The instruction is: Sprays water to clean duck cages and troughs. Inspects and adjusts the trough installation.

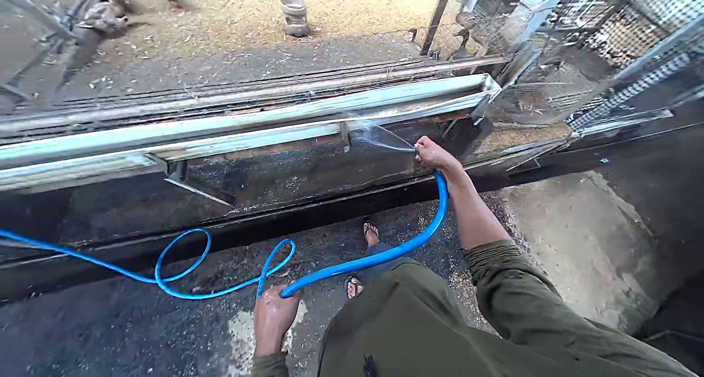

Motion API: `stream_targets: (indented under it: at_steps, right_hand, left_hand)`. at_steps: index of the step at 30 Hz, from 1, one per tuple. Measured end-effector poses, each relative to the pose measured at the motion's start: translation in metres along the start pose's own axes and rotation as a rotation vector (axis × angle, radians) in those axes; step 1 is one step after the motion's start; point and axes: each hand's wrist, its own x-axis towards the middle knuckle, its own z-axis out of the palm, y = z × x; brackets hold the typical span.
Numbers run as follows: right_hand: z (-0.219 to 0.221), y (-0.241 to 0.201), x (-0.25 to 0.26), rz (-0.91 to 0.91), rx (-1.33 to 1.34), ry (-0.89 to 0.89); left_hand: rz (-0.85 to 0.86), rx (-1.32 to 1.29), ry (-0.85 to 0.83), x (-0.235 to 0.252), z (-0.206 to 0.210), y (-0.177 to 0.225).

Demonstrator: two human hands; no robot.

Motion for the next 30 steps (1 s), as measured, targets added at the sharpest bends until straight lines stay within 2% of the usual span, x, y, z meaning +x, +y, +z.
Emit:
stream_targets:
  at_steps: [5,10,19,25,30]
  right_hand:
    - [0.027,-0.026,-0.012,-0.072,-0.055,-0.124]
    - [0.062,-0.077,-0.028,-0.169,-0.125,-0.235]
    - [0.139,-0.169,-0.011,-0.331,-0.267,-0.503]
    - [0.174,-0.225,0.022,-0.511,-0.394,-0.65]
    - [0.173,-0.29,0.053,-0.705,-0.603,-0.633]
  left_hand:
    - [-0.021,-0.053,0.035,-0.016,-0.002,-0.02]
    - [-0.086,-0.113,0.052,-0.026,-0.012,-0.034]
    - [-0.25,-0.199,0.098,-0.028,-0.015,-0.051]
    - [-0.34,-0.261,0.181,-0.02,-0.017,-0.027]
    - [-0.44,-0.307,0.206,-0.001,-0.015,0.02]
